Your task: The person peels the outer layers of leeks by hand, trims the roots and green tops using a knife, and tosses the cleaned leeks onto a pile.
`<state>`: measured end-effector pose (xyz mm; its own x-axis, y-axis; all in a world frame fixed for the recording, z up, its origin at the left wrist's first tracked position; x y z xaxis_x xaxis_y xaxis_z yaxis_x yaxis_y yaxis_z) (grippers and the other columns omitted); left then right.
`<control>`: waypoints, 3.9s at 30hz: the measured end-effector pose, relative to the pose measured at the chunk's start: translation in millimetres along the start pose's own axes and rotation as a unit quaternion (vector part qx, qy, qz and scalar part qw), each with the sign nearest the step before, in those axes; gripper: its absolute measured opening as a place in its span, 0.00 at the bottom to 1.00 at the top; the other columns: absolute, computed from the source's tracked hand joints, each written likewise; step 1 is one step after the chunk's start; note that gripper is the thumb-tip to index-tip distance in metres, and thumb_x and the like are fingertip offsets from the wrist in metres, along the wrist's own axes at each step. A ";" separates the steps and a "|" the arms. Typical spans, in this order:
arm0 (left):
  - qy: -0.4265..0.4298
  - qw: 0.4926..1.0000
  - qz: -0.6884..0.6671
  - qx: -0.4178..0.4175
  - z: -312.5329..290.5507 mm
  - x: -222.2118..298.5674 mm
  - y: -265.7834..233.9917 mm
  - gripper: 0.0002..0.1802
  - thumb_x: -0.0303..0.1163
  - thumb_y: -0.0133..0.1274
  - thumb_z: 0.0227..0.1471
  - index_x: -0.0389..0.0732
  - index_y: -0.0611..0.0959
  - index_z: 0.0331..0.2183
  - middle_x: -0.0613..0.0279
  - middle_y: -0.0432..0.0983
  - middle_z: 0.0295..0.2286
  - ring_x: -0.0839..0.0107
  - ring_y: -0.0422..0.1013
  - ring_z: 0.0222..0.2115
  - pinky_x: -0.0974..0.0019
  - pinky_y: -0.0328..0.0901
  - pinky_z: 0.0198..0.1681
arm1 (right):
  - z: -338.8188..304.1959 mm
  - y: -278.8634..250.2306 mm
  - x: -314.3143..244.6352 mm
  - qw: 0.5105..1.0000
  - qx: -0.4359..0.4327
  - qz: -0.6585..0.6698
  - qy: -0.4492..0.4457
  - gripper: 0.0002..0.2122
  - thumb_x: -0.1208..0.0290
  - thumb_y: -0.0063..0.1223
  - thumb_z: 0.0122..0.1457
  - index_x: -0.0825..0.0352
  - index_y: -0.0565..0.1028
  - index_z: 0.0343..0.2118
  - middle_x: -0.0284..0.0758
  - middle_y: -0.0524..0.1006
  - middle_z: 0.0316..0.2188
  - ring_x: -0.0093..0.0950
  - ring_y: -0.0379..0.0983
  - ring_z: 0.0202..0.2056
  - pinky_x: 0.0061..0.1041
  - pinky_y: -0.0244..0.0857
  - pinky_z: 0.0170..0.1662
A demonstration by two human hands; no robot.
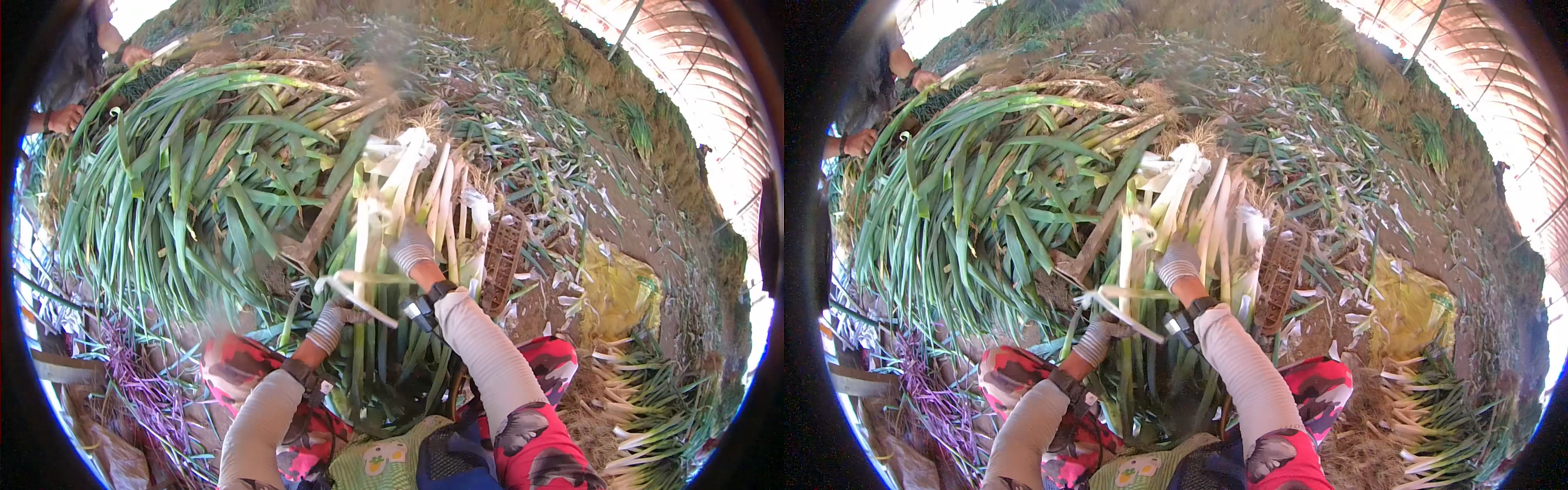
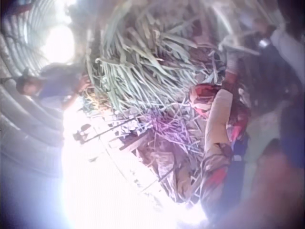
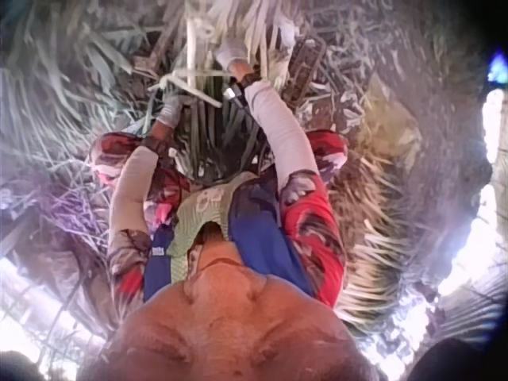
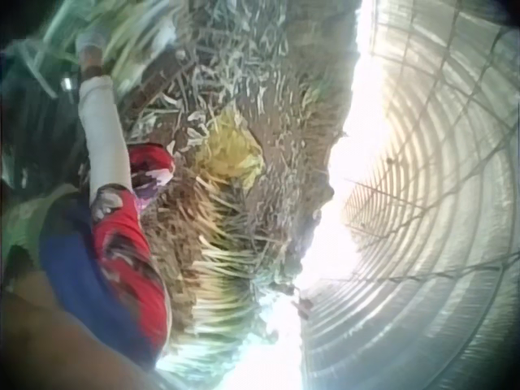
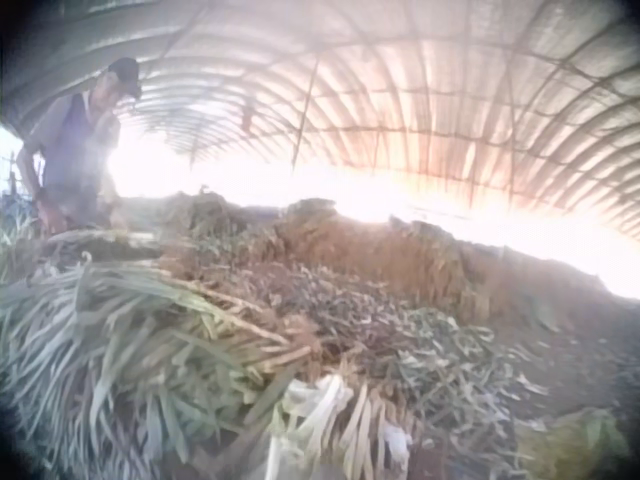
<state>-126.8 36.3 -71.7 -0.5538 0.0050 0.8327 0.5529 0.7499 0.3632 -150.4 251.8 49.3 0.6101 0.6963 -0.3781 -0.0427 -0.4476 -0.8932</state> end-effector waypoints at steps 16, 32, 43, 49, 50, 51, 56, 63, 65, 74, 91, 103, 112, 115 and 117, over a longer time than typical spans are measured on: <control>0.142 0.950 -0.130 0.247 -52.7 167.3 -31.7 0.11 0.24 0.54 0.41 0.34 0.73 0.30 0.58 0.71 0.18 0.67 0.68 0.13 0.68 0.62 0.13 | -13.8 9.8 -13.7 0.995 -0.083 -0.023 0.046 0.34 0.56 0.61 0.36 0.76 0.65 0.44 0.51 0.74 0.34 0.40 0.73 0.39 0.33 0.67 0.42; 0.071 0.977 -0.176 0.102 -8.7 124.3 9.4 0.14 0.21 0.54 0.40 0.34 0.72 0.33 0.55 0.73 0.23 0.61 0.72 0.16 0.68 0.65 0.13 | -49.4 19.4 13.7 0.998 -0.041 0.012 0.054 0.32 0.54 0.61 0.40 0.75 0.64 0.43 0.47 0.71 0.38 0.38 0.71 0.38 0.31 0.67 0.41; 0.105 0.992 -0.023 -0.060 -26.9 86.8 85.0 0.30 0.24 0.65 0.31 0.30 0.74 0.40 0.57 0.75 0.33 0.70 0.71 0.34 0.68 0.66 0.39 | -178.5 10.2 -1.7 0.985 0.085 0.121 -0.093 0.23 0.63 0.64 0.37 0.70 0.70 0.37 0.43 0.73 0.32 0.34 0.71 0.36 0.29 0.65 0.42; 0.145 0.978 -0.029 -0.146 -68.0 139.7 84.1 0.20 0.21 0.64 0.29 0.32 0.79 0.32 0.57 0.78 0.28 0.71 0.74 0.29 0.69 0.68 0.37 | -167.2 -14.2 21.3 0.834 -0.244 0.491 -0.062 0.15 0.68 0.57 0.49 0.68 0.68 0.37 0.38 0.73 0.32 0.27 0.72 0.32 0.22 0.68 0.31; 0.147 0.974 -0.029 -0.171 -83.5 157.2 99.4 0.20 0.21 0.63 0.29 0.33 0.79 0.32 0.58 0.78 0.28 0.70 0.74 0.29 0.69 0.68 0.37 | -148.7 -28.4 30.4 0.872 -0.124 0.462 -0.103 0.13 0.70 0.53 0.51 0.68 0.68 0.39 0.38 0.73 0.32 0.26 0.72 0.32 0.21 0.69 0.30; 0.116 0.966 -0.108 -0.203 -84.5 151.1 106.1 0.20 0.20 0.63 0.29 0.34 0.79 0.33 0.59 0.78 0.27 0.70 0.74 0.29 0.69 0.68 0.37 | -136.7 -37.9 23.5 0.892 -0.016 0.426 -0.149 0.12 0.73 0.50 0.54 0.69 0.68 0.41 0.37 0.74 0.33 0.25 0.72 0.32 0.20 0.69 0.29; 0.165 0.962 0.060 -0.211 -94.8 145.7 109.9 0.23 0.22 0.66 0.26 0.34 0.79 0.33 0.62 0.77 0.29 0.73 0.71 0.29 0.70 0.68 0.36 | -116.6 3.0 -16.9 0.893 -0.148 0.420 -0.072 0.16 0.70 0.42 0.59 0.71 0.64 0.48 0.40 0.72 0.42 0.30 0.72 0.38 0.25 0.71 0.35; 0.192 0.962 -0.045 -0.188 -71.6 169.5 75.1 0.26 0.20 0.60 0.32 0.31 0.75 0.40 0.53 0.77 0.30 0.63 0.74 0.29 0.63 0.69 0.39 | -0.3 -9.1 62.2 0.848 0.037 0.517 -0.108 0.19 0.76 0.43 0.58 0.74 0.59 0.52 0.43 0.70 0.45 0.28 0.71 0.40 0.24 0.71 0.38; 0.186 0.953 -0.160 -0.176 -73.3 162.1 2.9 0.26 0.19 0.60 0.32 0.30 0.75 0.39 0.52 0.77 0.30 0.62 0.74 0.28 0.62 0.69 0.37 | -56.2 -64.1 -14.7 0.889 0.073 0.434 -0.123 0.17 0.71 0.50 0.54 0.75 0.67 0.43 0.40 0.74 0.36 0.27 0.72 0.34 0.24 0.71 0.38; 0.180 0.977 -0.056 -0.095 -79.0 181.9 27.5 0.31 0.15 0.59 0.23 0.30 0.74 0.39 0.54 0.77 0.27 0.64 0.74 0.27 0.66 0.70 0.33 | -163.9 -202.4 -78.9 0.794 -0.200 0.548 -0.172 0.24 0.63 0.58 0.49 0.75 0.68 0.45 0.41 0.76 0.33 0.28 0.75 0.33 0.20 0.73 0.32; 0.206 0.953 -0.222 -0.014 1.2 149.1 21.4 0.28 0.13 0.55 0.36 0.37 0.70 0.43 0.61 0.72 0.36 0.68 0.69 0.33 0.66 0.68 0.38 | -242.2 -264.2 -142.8 0.818 -0.195 0.466 -0.274 0.18 0.74 0.58 0.44 0.73 0.73 0.40 0.36 0.76 0.33 0.24 0.72 0.35 0.21 0.67 0.40; 0.279 0.946 -0.162 -0.032 85.4 117.5 -1.1 0.40 0.22 0.60 0.39 0.39 0.58 0.52 0.45 0.63 0.46 0.53 0.66 0.42 0.50 0.67 0.41 | -259.6 -298.7 -148.7 0.892 -0.026 0.362 -0.268 0.21 0.74 0.57 0.44 0.76 0.70 0.43 0.38 0.76 0.31 0.23 0.73 0.33 0.19 0.69 0.37; 0.256 0.944 -0.065 -0.195 -61.9 182.3 76.9 0.35 0.25 0.60 0.40 0.36 0.64 0.52 0.60 0.67 0.46 0.68 0.69 0.41 0.68 0.67 0.43 | -187.5 -283.1 -93.6 0.901 0.085 0.318 -0.284 0.19 0.74 0.55 0.49 0.71 0.70 0.46 0.38 0.76 0.31 0.25 0.73 0.29 0.22 0.70 0.32; 0.285 0.948 0.053 -0.134 -18.8 124.5 47.8 0.54 0.34 0.68 0.31 0.37 0.54 0.56 0.51 0.63 0.48 0.62 0.61 0.48 0.64 0.60 0.51 | -170.1 -278.5 -116.6 0.882 0.099 0.399 -0.230 0.18 0.77 0.53 0.48 0.72 0.70 0.45 0.34 0.75 0.35 0.22 0.71 0.34 0.17 0.64 0.39; 0.353 0.910 0.174 -0.128 -86.9 175.8 107.8 0.68 0.40 0.72 0.20 0.35 0.46 0.57 0.46 0.55 0.52 0.57 0.54 0.53 0.62 0.50 0.57 | -164.9 -290.3 -92.2 0.886 0.134 0.371 -0.243 0.19 0.77 0.53 0.48 0.73 0.70 0.45 0.34 0.75 0.35 0.22 0.71 0.34 0.16 0.64 0.39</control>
<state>-110.4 60.6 150.1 0.1705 -0.2828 0.9439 0.7959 0.6043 0.0373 -63.8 225.0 383.6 -0.0750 0.4550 -0.8873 -0.5155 -0.7794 -0.3561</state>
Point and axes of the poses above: each hand's wrist, its own z-axis towards the middle knuckle, its own y-axis out of the palm, x = y × z, the point moved 6 cm from there along z, towards the middle knuckle
